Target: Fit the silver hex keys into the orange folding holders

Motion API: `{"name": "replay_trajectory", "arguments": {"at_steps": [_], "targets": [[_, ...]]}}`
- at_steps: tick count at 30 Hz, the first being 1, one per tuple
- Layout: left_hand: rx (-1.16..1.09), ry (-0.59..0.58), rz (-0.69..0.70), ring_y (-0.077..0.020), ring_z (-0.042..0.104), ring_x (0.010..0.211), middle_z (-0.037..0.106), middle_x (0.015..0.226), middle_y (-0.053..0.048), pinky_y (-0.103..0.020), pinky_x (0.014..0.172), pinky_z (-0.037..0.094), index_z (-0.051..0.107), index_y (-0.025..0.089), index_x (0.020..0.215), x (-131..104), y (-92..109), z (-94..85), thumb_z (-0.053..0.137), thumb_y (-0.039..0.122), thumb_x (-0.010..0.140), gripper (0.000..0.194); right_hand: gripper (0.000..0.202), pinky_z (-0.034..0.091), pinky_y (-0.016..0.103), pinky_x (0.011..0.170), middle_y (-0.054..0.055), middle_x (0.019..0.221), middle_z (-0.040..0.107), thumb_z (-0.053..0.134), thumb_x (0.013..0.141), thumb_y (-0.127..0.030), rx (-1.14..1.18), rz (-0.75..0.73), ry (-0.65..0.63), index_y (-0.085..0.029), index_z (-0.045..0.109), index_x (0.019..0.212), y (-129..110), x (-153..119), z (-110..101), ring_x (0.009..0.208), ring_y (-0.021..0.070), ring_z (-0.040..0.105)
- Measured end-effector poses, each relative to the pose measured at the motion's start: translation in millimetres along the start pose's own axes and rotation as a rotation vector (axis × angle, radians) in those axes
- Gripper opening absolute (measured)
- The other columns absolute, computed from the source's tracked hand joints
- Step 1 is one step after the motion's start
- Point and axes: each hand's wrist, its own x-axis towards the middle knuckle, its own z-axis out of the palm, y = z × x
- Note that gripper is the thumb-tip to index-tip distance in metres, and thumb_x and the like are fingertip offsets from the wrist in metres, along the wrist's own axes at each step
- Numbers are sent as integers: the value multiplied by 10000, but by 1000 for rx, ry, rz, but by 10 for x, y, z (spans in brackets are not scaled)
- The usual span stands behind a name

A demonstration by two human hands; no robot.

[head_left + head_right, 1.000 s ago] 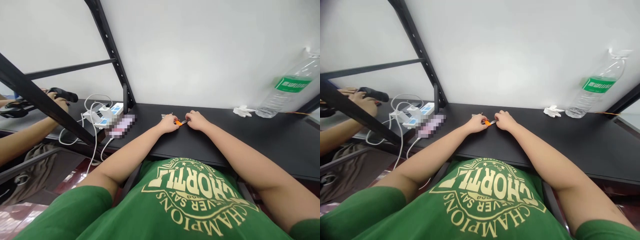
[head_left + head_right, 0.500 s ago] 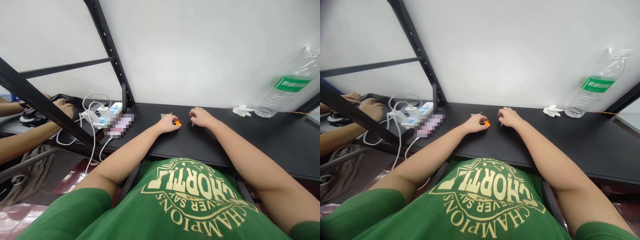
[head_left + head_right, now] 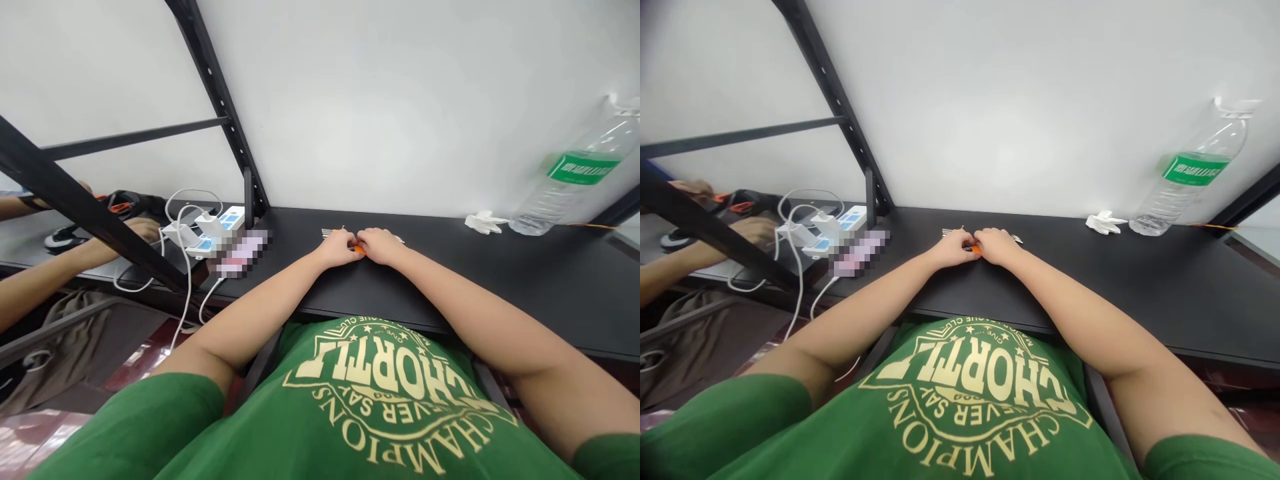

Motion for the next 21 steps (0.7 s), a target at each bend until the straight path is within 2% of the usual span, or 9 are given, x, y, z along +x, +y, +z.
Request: {"name": "replay_trajectory", "arguments": {"at_steps": [4,9,13,21], "targets": [[61,1,-14,-238,680,937,732,958,-63,-357,900,546,759,186,939,-18,37,-15,797,398,750,286,194,415,319,744,109,1057,736,467,1032,-238,-6,65,-1,-213,658,1010,48,-9,2,906,245,664],[92,-5,-36,-242,679,959,715,1035,-83,-353,874,553,751,186,969,-32,44,-2,788,416,772,306,121,414,320,732,129,1025,715,546,980,-205,-99,30,5,-187,664,1000,124,-25,9,861,246,663],[128,0,-42,-264,674,1023,699,1093,-85,-365,886,549,737,202,998,-32,43,25,754,435,798,308,186,434,324,746,147,1026,709,519,955,-125,-136,20,26,-170,688,1019,182,-50,-12,861,249,670],[172,2,-48,-293,649,1114,688,1132,-92,-379,912,545,724,218,1038,-44,65,46,705,413,842,278,237,438,322,720,151,991,701,502,937,-95,-137,69,37,-173,719,990,251,-76,-42,849,252,663]]}}
